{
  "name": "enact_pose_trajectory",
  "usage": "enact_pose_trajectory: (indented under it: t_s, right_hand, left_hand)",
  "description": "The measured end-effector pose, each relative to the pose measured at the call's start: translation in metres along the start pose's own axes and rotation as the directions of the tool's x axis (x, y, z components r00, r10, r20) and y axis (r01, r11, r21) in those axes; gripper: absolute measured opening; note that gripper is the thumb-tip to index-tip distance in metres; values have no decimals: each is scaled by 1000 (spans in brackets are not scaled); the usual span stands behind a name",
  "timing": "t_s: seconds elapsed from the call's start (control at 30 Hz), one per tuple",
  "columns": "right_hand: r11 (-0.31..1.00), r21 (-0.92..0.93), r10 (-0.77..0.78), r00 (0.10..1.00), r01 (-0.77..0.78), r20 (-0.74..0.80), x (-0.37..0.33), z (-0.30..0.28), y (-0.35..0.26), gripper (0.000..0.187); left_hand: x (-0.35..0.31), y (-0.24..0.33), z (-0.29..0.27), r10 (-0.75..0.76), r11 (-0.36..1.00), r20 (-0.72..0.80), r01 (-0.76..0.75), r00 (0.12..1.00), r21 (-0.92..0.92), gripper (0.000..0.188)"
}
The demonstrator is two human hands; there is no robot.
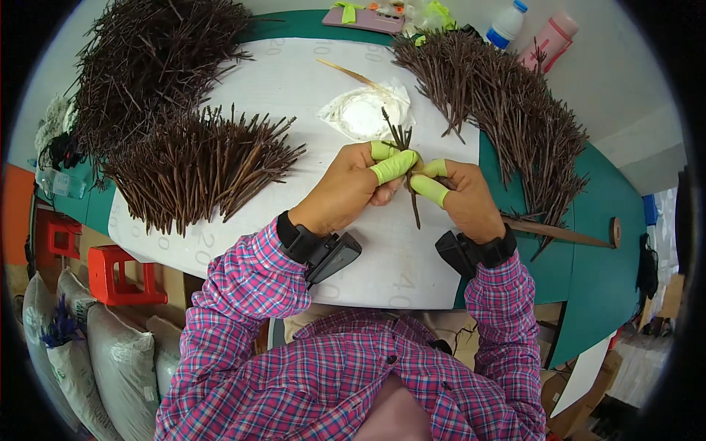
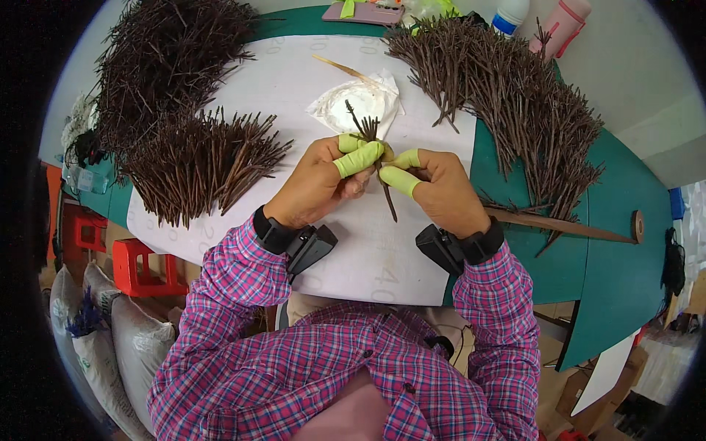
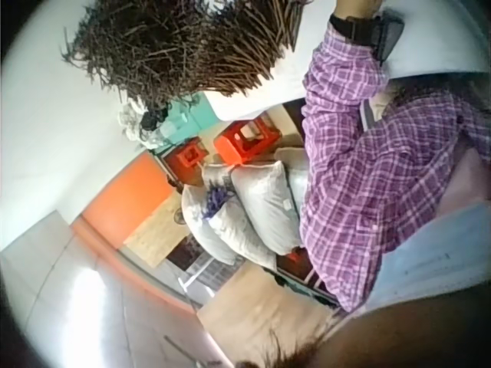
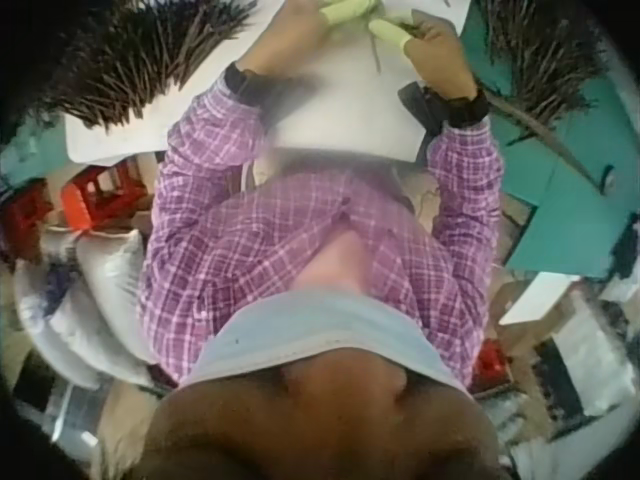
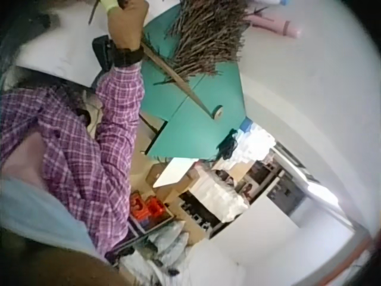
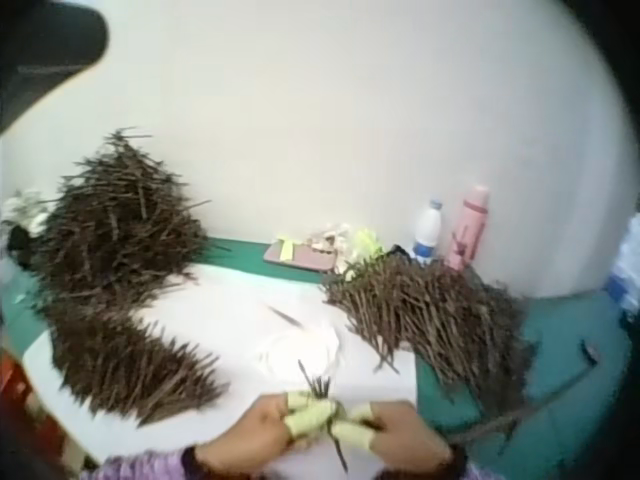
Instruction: The person is assembling small bundles of dried twigs by tying them together on a workbench.
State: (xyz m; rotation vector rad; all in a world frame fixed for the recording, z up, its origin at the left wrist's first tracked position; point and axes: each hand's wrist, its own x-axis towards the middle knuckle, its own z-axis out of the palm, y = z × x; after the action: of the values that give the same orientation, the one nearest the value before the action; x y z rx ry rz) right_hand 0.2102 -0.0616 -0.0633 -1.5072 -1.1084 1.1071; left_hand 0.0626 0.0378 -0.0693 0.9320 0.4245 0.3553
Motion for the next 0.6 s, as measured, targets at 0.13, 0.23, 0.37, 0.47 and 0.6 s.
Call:
enact_pose_trajectory:
  t_s: [0.13,0.23,0.37,0.47,0.6]
  right_hand:
    - [999,4,-41,999,41,-26,1,5,4,14]
    - [999,-9,-38,999,38,-20,1,4,3,13]
    - [1000,-20,10,1000,-10,12,-1,-3,-4,13]
    - [1000,7,17,1000,-17,10,-2,-6,-7,14]
    - [1000,-16,6,999,-5,38,-2,-5,-5,14]
  left_hand:
    - [2,-5,4,94,981,-134,-69,987,179,19]
    - [2,-7,0,113,954,-156,-63,981,293,18]
    - [2,-5,-1,113,950,-171,-56,979,308,18]
    - [1,-2,-1,88,962,-157,-43,984,268,18]
    - [-1,0,-3,19,989,-89,-5,996,150,18]
